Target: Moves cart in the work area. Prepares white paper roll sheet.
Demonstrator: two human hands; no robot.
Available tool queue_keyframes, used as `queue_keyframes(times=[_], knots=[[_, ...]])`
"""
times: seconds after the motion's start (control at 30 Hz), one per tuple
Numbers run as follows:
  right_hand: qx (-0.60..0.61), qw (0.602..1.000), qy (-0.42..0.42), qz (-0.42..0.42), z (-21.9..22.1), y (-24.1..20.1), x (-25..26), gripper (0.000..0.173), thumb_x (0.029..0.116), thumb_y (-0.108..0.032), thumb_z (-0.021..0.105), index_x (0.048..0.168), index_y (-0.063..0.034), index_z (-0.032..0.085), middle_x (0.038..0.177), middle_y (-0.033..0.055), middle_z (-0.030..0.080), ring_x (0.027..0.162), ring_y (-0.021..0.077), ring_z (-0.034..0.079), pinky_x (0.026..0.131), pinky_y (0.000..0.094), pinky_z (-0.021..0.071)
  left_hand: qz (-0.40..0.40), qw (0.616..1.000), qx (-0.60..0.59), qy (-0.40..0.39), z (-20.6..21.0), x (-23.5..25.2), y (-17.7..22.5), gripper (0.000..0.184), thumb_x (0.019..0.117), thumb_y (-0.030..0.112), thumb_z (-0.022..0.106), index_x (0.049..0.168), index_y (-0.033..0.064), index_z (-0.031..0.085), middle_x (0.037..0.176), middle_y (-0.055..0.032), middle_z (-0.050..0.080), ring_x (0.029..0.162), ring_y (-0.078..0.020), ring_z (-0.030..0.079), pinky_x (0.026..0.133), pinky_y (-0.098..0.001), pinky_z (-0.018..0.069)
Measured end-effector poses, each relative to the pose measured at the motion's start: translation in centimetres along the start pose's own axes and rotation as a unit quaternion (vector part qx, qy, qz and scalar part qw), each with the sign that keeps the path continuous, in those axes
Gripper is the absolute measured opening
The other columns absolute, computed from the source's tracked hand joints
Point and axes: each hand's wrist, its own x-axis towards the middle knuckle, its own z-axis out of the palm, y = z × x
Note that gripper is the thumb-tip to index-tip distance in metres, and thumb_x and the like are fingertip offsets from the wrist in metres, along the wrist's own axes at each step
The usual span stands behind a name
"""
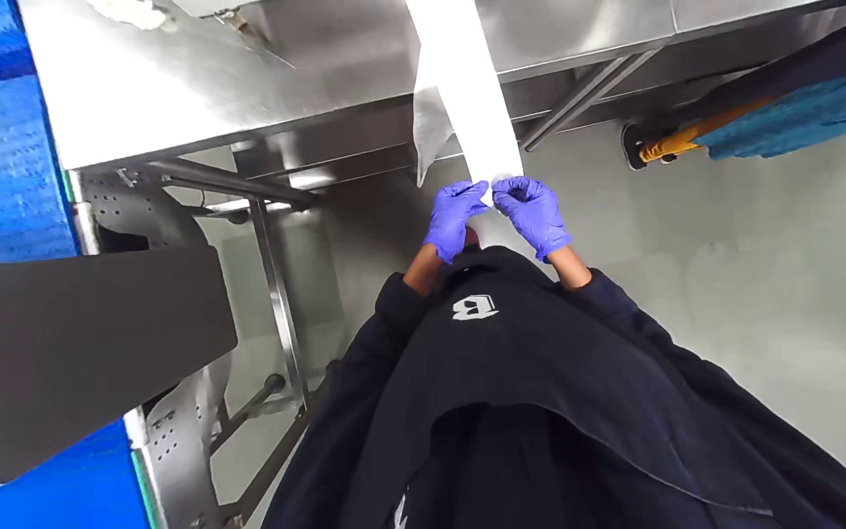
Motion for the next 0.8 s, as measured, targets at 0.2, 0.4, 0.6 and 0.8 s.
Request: queue_keyframes(times=[0.2,0.4,0.6,0.8], knots=[[0.032,0.999,0.005,0.013,-1.0,0.2,0.6,0.012,0.0948,-0.009,0.071,0.107,-0.0052,0.072,0.09,0.0016,0.07,0.073,0.0038,0.06,0.069,0.0239,0.0515,-0.028,0.997,-0.075,-0.002,0.7,1.1,0.5,0.02,0.1062,0.018,0.053,0.113,0.0025,0.062,0.084,-0.0018,0.069,0.074,-0.01,0.069,0.074,-0.0275,0.0602],[0.057,0.998,0.007,0.016,-2.4,0.4,1.2,0.009,0.0932,-0.008,0.073,0.102,-0.0058,0.073,0.088,-0.0003,0.07,0.072,0.0019,0.059,0.068,0.0223,0.051,-0.075,0.973,-0.177,-0.129,0.4,3.1,0.0,0.022,0.1088,0.016,0.045,0.11,0.0054,0.064,0.095,-0.0025,0.072,0.087,-0.0102,0.071,0.084,-0.0251,0.0594],[0.067,0.997,-0.011,0.036,-3.0,0.7,1.6,0.012,0.0958,-0.009,0.071,0.105,-0.0051,0.076,0.091,0.0013,0.073,0.076,0.0025,0.063,0.072,0.0239,0.053,-0.096,0.953,-0.212,-0.192,1.0,3.4,-0.4,0.026,0.1106,0.014,0.039,0.115,0.0039,0.063,0.1,-0.0043,0.073,0.092,-0.0102,0.072,0.089,-0.0238,0.0582],[0.069,0.997,-0.022,0.038,-3.6,1.1,2.1,0.019,0.0958,-0.007,0.07,0.114,-0.005,0.074,0.099,0.0036,0.074,0.08,0.0046,0.065,0.074,0.0255,0.0548,-0.08,0.977,-0.142,-0.141,1.7,3.9,0.0,0.018,0.1065,0.006,0.046,0.107,0.0017,0.064,0.092,-0.004,0.073,0.082,-0.0119,0.073,0.081,-0.0279,0.0614]])
